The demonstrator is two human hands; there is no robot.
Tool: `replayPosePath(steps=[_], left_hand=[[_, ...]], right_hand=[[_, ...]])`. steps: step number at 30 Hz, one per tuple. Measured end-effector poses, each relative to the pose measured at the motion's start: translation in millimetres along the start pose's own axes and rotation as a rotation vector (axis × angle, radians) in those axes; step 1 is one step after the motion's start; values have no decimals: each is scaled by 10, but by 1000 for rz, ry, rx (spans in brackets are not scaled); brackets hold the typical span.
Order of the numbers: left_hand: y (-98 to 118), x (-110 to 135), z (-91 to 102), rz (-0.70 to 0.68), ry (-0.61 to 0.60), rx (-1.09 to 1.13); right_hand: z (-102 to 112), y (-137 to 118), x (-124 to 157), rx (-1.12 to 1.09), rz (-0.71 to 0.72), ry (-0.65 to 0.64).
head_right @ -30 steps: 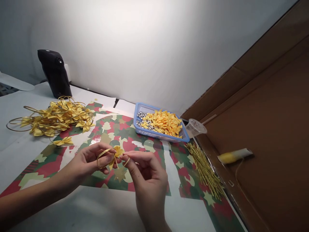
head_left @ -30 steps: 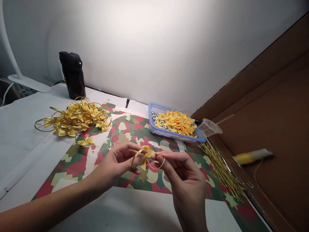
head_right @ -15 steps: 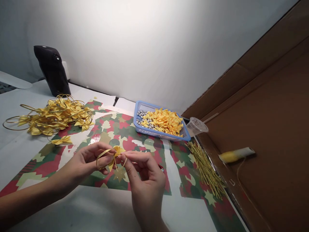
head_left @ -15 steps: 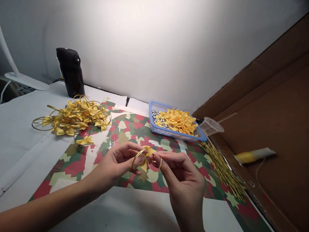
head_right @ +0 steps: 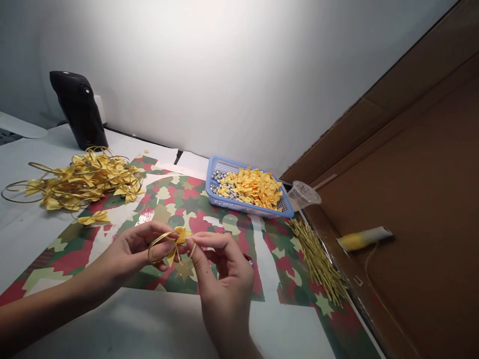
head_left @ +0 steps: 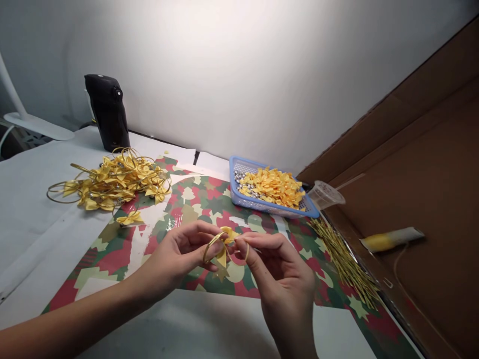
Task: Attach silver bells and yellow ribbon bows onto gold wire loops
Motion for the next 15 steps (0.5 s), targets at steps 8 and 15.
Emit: replayPosePath(steps=[8,15], left_hand=[[-3,21,-25,12,-11,24],[-8,28,-36,29,-96,101]], right_hand=[[-7,5,-20,-69,-110,-24],[3,99,-64,-213,-206,-149]])
Point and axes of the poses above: each hand's wrist, its own x-axis away from the middle knuckle, its own z-axis out of the back of the hand, y = z × x, the point moved 3 cm from there along -x, towards the middle knuckle, and after that the axes turned 11 degrees about z, right-handed, at the moved point
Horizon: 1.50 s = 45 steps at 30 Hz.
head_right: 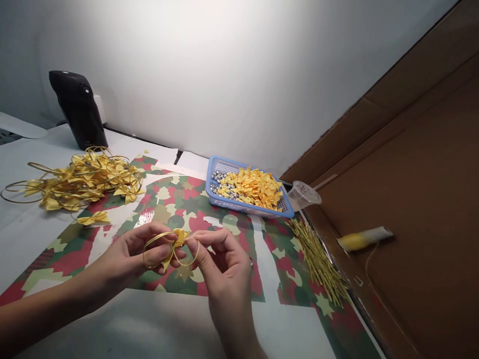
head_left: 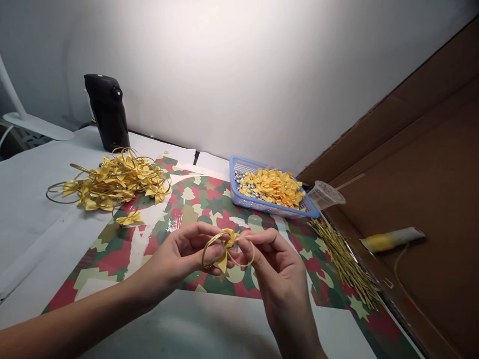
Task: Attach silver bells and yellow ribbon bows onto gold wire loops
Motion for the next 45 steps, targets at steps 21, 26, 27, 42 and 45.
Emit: replayPosePath(steps=[21,26,27,42,45], left_hand=[[-18,-9,-10,19,-37,49],[-29,-13,9,24,-4,29],[-29,-11,10,23,-2,29],[-17,-11,31,22,47,40],[-25,-11,34,18,44,59]], right_hand=[[-88,60,56,-200,-121,57],[-105,119,74,-282,-134,71],[-110,127,79,-298,-142,71],[-176,187,121,-343,-244,135],[-184,197,114,-353,-256,143]])
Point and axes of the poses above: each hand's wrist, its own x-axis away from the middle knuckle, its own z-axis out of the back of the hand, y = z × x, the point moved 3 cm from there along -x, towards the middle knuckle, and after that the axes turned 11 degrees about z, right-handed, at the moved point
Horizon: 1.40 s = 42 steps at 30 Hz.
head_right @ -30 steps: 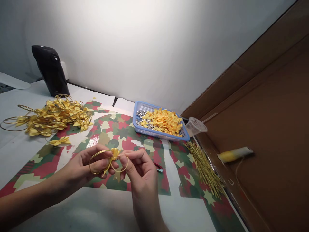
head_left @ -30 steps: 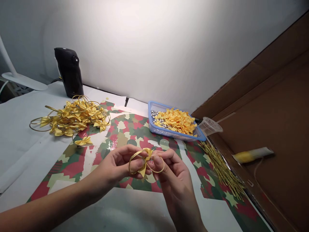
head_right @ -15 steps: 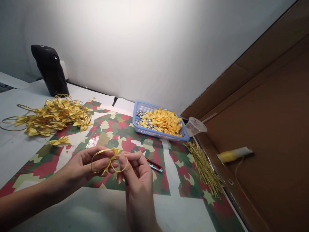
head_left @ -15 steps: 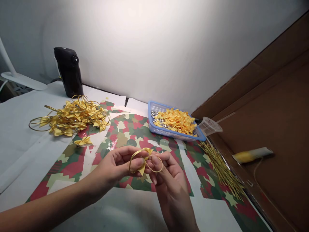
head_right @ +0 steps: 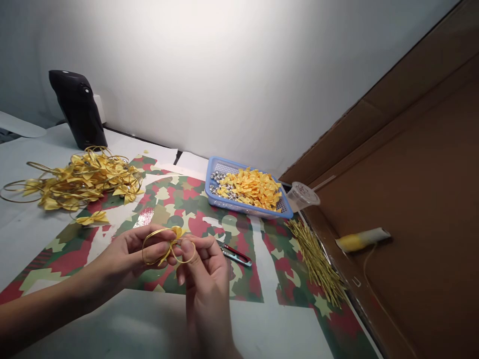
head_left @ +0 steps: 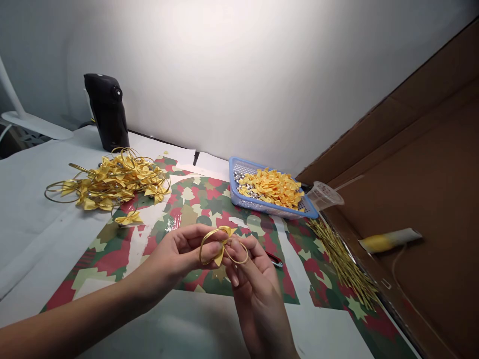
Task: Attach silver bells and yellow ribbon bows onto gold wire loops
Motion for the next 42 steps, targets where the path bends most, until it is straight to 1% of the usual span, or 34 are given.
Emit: replayPosePath(steps=[4,8,14,17,21,25,28,31,36,39,42], left_hand=[[-5,-11,7,-4,10,10],[4,-14,-4,2,-24,-9],[3,-3,-16,6,-29,-4],[15,-9,-10,-1,-35,23],[34,-15,4,1,-18,39],[23,-15,10,7,-19,39],[4,-18,8,17,-36,39],[-2,-20,0,36,-47,38],[13,-23,15,57,9,20],[6,-28,31,81,24,10],[-9,-33,41,101,16,12]], right_hand=[[-14,2,-7,-44,-9,-3],[-22,-9,1,-62,-4,-14],[-8,-6,6,-57,19,-27],[31,-7,-3,48,82,-29],[97,-16,5,250,218,-31],[118,-26,32,378,327,-58],[107,-23,50,433,344,-86],[103,-20,53,472,339,-82],[123,-51,41,552,386,-78],[150,-44,43,598,343,-50],[148,-15,55,600,313,-73]])
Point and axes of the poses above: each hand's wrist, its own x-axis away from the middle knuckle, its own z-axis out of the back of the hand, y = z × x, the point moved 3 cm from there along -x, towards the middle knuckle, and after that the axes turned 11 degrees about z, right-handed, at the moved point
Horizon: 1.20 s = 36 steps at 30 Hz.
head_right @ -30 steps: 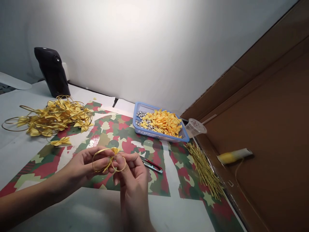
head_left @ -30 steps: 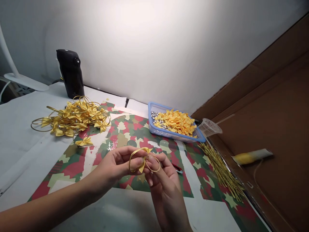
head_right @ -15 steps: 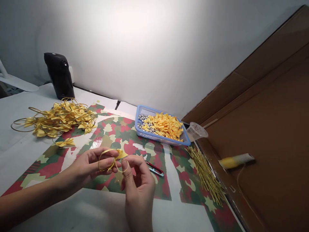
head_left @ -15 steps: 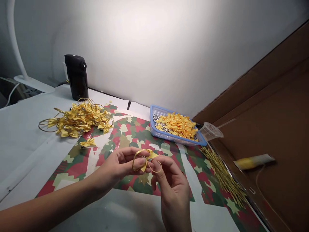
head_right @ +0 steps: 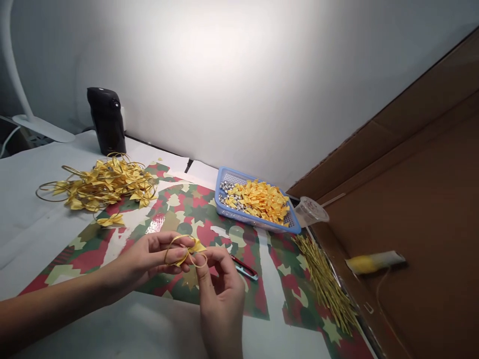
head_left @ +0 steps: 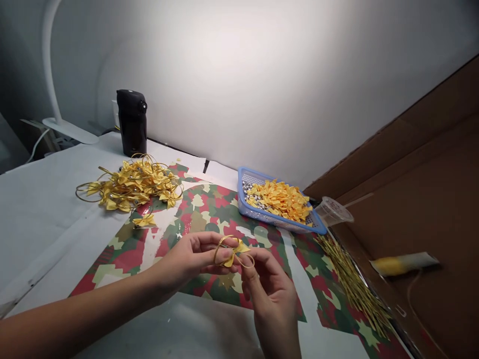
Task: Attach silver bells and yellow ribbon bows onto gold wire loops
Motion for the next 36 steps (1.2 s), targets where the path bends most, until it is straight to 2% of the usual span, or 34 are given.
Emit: replayPosePath(steps=[3,6,9,12,13,15,18,22,27,33,36], left_hand=[[-19,-10,9,17,-18,-9],[-26,-27,43,2,11,-50],[14,-31,98,-100,139,-188],[82,-4,132,-246,309,-472],[99,6,137,-279,346,-557],[121,19,145,-328,381,-668],[139,30,167,-399,382,-704],[136,24,215,-403,387,-631],[132,15,246,-401,433,-593],[123,-3,234,-334,417,-557],[114,-23,246,-294,405,-513]], right_hand=[[-3,-1,8,46,63,-21],[52,-19,-23,199,165,-72],[178,-61,-150,332,199,-93],[271,-187,-387,393,305,-113],[266,-245,-473,396,380,-154],[189,-342,-619,380,546,-322],[4,-347,-742,379,650,-600],[-204,-185,-795,393,653,-813],[-298,-117,-873,317,588,-879],[-315,-112,-927,230,490,-978],[-310,-32,-934,220,498,-985]])
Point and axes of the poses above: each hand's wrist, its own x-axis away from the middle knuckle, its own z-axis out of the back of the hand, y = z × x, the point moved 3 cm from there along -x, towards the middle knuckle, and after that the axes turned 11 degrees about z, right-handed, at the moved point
